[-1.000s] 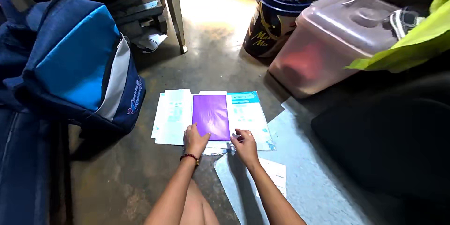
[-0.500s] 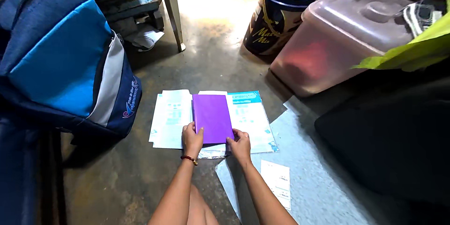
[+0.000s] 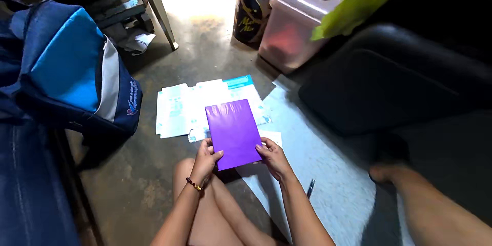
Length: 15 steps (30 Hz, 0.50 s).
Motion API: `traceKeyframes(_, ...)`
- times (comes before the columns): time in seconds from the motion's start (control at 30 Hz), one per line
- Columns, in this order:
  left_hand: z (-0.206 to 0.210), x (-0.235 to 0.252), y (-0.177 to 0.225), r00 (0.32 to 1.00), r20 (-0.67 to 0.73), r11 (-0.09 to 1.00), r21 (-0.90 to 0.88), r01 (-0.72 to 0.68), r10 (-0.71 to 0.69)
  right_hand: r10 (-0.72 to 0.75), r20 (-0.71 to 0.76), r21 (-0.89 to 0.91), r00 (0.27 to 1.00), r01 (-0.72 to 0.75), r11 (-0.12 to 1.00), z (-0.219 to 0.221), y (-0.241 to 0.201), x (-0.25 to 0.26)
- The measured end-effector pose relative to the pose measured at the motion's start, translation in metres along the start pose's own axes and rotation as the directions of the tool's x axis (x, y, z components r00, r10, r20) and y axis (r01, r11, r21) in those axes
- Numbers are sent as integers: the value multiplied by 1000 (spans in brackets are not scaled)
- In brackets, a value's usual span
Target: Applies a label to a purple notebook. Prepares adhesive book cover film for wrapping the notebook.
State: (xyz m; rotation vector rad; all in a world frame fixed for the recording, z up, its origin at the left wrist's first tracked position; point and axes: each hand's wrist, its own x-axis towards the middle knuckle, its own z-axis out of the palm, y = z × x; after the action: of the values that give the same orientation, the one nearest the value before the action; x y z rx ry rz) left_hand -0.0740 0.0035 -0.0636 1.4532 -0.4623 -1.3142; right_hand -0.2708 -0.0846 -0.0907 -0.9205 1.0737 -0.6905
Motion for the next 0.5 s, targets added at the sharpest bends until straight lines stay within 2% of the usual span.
traceKeyframes(0.07,7,-20,-9,999,28,997,81,19,-21,-16,22,48,1000,15,999,-15,17,-20)
traceKeyframes(0.13,11,-38,-14,995,93,997,70,-42,35,-92,80,122,993,81,989,-31,28,-39)
traceKeyframes(0.2,16,-53,-16,979,115,984,31,-173,168,-220,139,129,965,203,971,-39,25,-55)
traceKeyframes(0.27,22,-65,-17,930,48,931,-18,-364,364,-373,195,86,907,363,928,-38,8,-67)
traceKeyframes(0.3,22,-69,-18,874,30,874,-57,-482,484,-454,235,43,860,457,888,-35,-3,-73)
traceKeyframes(0.33,18,-71,-18,789,61,791,-91,-605,611,-537,287,-1,793,561,828,-33,-14,-78)
traceKeyframes(0.37,11,-72,-14,679,150,693,-86,-715,719,-614,362,-30,702,667,745,-32,-25,-82)
traceKeyframes(0.43,-4,-80,4,521,322,558,-27,-830,791,-700,444,-70,559,800,595,-29,-43,-92)
traceKeyframes(0.5,-7,-85,11,393,374,435,-30,-900,840,-739,463,-61,489,850,524,-28,-56,-104)
